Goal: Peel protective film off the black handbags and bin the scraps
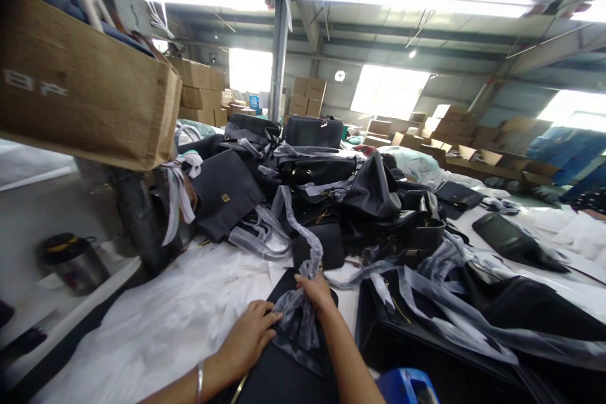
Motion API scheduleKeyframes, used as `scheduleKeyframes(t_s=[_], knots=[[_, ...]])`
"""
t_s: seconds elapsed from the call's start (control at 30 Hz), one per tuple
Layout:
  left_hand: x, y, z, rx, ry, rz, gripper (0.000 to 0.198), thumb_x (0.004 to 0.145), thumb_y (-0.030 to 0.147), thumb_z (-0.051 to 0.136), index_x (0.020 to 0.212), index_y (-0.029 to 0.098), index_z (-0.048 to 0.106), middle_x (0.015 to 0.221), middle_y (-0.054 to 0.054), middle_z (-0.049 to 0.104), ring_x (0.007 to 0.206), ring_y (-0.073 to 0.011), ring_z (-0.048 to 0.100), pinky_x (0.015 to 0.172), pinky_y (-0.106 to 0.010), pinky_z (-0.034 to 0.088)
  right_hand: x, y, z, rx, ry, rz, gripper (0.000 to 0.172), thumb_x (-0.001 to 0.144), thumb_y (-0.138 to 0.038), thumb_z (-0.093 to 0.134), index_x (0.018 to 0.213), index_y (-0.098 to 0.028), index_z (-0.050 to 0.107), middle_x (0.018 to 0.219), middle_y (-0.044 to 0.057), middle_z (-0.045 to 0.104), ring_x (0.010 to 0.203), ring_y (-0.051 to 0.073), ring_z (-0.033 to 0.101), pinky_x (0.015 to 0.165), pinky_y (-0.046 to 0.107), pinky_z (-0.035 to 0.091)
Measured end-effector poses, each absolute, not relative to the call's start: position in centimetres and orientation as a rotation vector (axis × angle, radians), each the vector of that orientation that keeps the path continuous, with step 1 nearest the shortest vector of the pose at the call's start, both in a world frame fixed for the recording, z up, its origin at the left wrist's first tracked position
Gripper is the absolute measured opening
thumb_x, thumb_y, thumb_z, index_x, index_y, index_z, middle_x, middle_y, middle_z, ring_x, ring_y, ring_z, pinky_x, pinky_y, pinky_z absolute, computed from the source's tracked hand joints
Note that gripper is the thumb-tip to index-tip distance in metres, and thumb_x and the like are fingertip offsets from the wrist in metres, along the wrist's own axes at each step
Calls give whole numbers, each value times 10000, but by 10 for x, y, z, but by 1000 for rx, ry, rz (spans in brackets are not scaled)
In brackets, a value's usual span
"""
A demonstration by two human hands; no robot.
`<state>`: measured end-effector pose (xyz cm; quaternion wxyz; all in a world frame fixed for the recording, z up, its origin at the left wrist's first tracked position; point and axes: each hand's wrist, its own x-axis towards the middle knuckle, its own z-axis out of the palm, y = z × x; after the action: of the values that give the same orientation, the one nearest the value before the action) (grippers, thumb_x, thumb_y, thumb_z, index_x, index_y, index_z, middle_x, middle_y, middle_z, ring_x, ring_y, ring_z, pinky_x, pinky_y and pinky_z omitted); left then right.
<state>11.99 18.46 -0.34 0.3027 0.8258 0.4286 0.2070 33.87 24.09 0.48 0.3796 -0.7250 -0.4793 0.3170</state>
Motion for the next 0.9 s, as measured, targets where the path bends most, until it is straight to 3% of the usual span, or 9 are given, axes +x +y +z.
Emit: scheduleKeyframes(t_s=[0.1, 0.2, 0.27, 0.37, 0.5, 0.63, 0.8, 0.9], knots=[[101, 179, 5, 2120, 1208, 576, 538, 823, 173, 501, 1361, 179, 496, 1459, -123, 440, 1350, -250, 384, 1147, -378, 304, 342, 227, 11, -1977, -1284, 724, 406, 773, -476, 582, 993, -150, 679, 974, 122, 725, 1006, 314, 656, 880, 406, 477], [73, 163, 11, 2067, 1240, 592, 544, 858, 234, 471, 1397, 162, 434, 1468, -124, 444, 1370, -238, 376, 1170, -385, 283, 352, 197, 14, -2098, -1315, 655, 566, 825, -599, 495, 1193, -181, 602, 1201, 150, 648, 1171, 347, 569, 965, 459, 420], [55, 149, 10, 2065, 1239, 566, 530, 878, 284, 462, 1401, 201, 431, 1464, -99, 463, 1364, -236, 393, 1172, -392, 290, 356, 180, 13, -2190, -1316, 640, 684, 826, -691, 430, 1237, -163, 569, 1222, 185, 629, 1180, 380, 559, 962, 495, 417], [30, 126, 0, 2065, 1318, 495, 557, 876, 396, 484, 1412, 256, 426, 1491, -75, 442, 1375, -265, 389, 1168, -416, 310, 357, 167, 7, -2304, -1327, 620, 741, 815, -742, 385, 1118, -110, 625, 1144, 241, 647, 1128, 414, 584, 945, 523, 423], [1, 98, -15, 2037, 1410, 509, 561, 810, 467, 571, 1348, 321, 501, 1445, -65, 504, 1345, -305, 433, 1140, -432, 356, 354, 165, -1, -2373, -1380, 585, 720, 824, -747, 356, 974, -112, 662, 1087, 255, 653, 1081, 412, 607, 934, 523, 426], [-9, 79, -26, 1966, 1418, 459, 528, 796, 396, 580, 1314, 316, 521, 1348, -67, 587, 1273, -300, 508, 1077, -405, 427, 349, 166, -4, -2355, -1410, 567, 719, 865, -718, 290, 1040, -118, 645, 1103, 241, 653, 1104, 389, 599, 944, 505, 422], [-4, 74, -29, 1866, 1374, 517, 531, 847, 403, 545, 1347, 240, 472, 1377, -94, 542, 1296, -273, 465, 1120, -408, 352, 346, 142, 2, -2223, -1478, 539, 577, 900, -598, 347, 1194, -165, 589, 1207, 146, 644, 1148, 295, 589, 972, 392, 437], [-13, 71, -19, 1689, 1324, 562, 506, 851, 411, 559, 1324, 246, 487, 1364, -83, 549, 1256, -260, 492, 1083, -402, 383, 340, 99, 8, -2174, -1513, 484, 522, 866, -553, 432, 1213, -187, 564, 1266, 122, 608, 1142, 279, 588, 965, 365, 452]])
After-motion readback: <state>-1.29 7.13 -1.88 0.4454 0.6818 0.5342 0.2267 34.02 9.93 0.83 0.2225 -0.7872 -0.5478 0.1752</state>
